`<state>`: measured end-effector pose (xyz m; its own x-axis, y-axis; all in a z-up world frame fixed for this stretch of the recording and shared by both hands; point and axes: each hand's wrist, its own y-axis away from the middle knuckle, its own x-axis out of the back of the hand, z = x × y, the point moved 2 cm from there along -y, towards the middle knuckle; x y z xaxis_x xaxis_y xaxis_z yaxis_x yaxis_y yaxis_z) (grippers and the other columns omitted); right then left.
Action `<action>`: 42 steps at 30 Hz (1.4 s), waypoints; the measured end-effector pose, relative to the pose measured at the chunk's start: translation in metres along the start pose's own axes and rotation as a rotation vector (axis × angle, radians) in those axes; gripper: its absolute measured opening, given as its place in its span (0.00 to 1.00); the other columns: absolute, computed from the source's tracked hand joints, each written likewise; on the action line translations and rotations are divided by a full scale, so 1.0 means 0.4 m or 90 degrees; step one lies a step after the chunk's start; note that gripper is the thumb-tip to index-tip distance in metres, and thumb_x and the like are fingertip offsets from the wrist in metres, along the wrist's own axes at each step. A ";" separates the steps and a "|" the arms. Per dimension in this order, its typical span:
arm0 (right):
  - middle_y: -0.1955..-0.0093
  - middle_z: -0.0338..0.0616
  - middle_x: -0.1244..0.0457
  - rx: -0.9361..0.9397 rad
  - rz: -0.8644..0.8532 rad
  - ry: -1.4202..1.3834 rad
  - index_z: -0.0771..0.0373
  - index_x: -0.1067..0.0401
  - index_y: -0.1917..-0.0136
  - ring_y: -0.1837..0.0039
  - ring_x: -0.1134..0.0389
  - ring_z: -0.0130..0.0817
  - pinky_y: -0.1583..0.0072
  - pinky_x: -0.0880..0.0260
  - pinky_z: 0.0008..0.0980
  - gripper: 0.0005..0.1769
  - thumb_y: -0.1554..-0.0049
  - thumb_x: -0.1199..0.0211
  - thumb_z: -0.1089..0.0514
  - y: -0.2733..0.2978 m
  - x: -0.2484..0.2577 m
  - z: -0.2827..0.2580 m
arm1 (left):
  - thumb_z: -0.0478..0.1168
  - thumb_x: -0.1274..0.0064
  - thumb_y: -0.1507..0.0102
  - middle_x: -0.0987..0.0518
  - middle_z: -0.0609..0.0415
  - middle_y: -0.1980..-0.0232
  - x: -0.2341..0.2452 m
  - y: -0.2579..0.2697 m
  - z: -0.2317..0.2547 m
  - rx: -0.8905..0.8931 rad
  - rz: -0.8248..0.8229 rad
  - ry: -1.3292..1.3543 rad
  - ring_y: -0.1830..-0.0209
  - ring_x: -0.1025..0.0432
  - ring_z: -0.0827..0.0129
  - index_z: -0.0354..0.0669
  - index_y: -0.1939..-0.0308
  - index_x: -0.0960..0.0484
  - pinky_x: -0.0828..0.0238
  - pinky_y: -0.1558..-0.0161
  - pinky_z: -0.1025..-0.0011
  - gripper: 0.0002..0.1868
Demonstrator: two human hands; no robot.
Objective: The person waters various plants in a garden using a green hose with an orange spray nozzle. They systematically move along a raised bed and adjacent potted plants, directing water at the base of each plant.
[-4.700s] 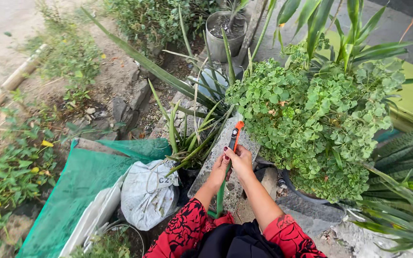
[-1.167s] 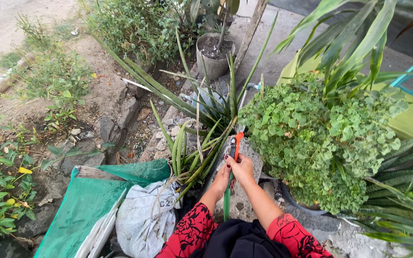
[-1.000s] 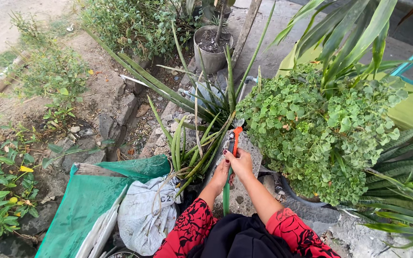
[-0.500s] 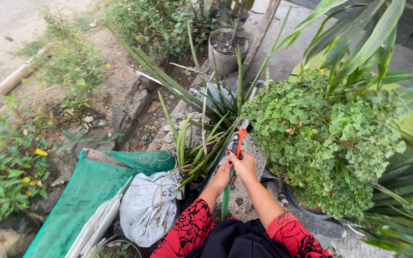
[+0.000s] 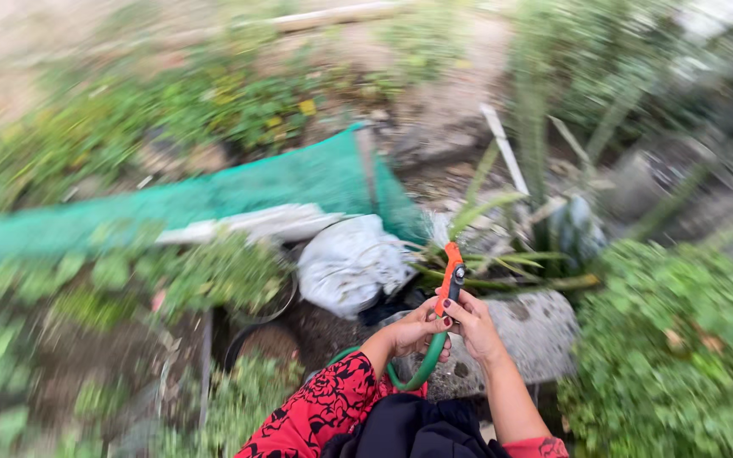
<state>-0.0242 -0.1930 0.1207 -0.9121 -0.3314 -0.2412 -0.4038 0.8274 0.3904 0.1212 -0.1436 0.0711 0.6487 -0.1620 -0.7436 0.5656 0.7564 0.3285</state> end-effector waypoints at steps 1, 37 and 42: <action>0.53 0.45 0.31 0.004 -0.079 0.037 0.65 0.27 0.38 0.53 0.29 0.30 0.52 0.25 0.32 0.21 0.43 0.36 0.55 -0.005 -0.041 -0.018 | 0.47 0.40 0.35 0.24 0.55 0.57 0.008 0.046 -0.004 -0.076 0.009 0.018 0.60 0.22 0.63 0.59 0.27 0.40 0.20 0.57 0.54 0.35; 0.56 0.49 0.29 -0.032 -0.682 0.345 0.67 0.25 0.49 0.57 0.27 0.34 0.63 0.34 0.30 0.14 0.45 0.34 0.57 0.624 -1.052 0.376 | 0.69 0.59 0.30 0.21 0.51 0.62 -0.140 1.171 -0.633 -0.652 0.487 0.097 0.57 0.22 0.64 0.43 0.29 0.32 0.22 0.42 0.58 0.39; 0.57 0.53 0.31 -0.081 -0.702 0.251 0.70 0.29 0.49 0.60 0.26 0.41 0.58 0.20 0.41 0.14 0.45 0.35 0.59 0.642 -1.101 0.358 | 0.82 0.78 0.36 0.16 0.51 0.61 -0.094 1.145 -0.762 -0.467 0.664 0.029 0.56 0.20 0.65 0.38 0.49 0.18 0.27 0.47 0.62 0.53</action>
<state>0.2839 0.2302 0.1999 -0.0141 -0.9751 -0.2211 -0.9715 -0.0389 0.2337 0.2007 0.4022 0.0721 0.5873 0.7286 -0.3525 -0.6214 0.6850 0.3803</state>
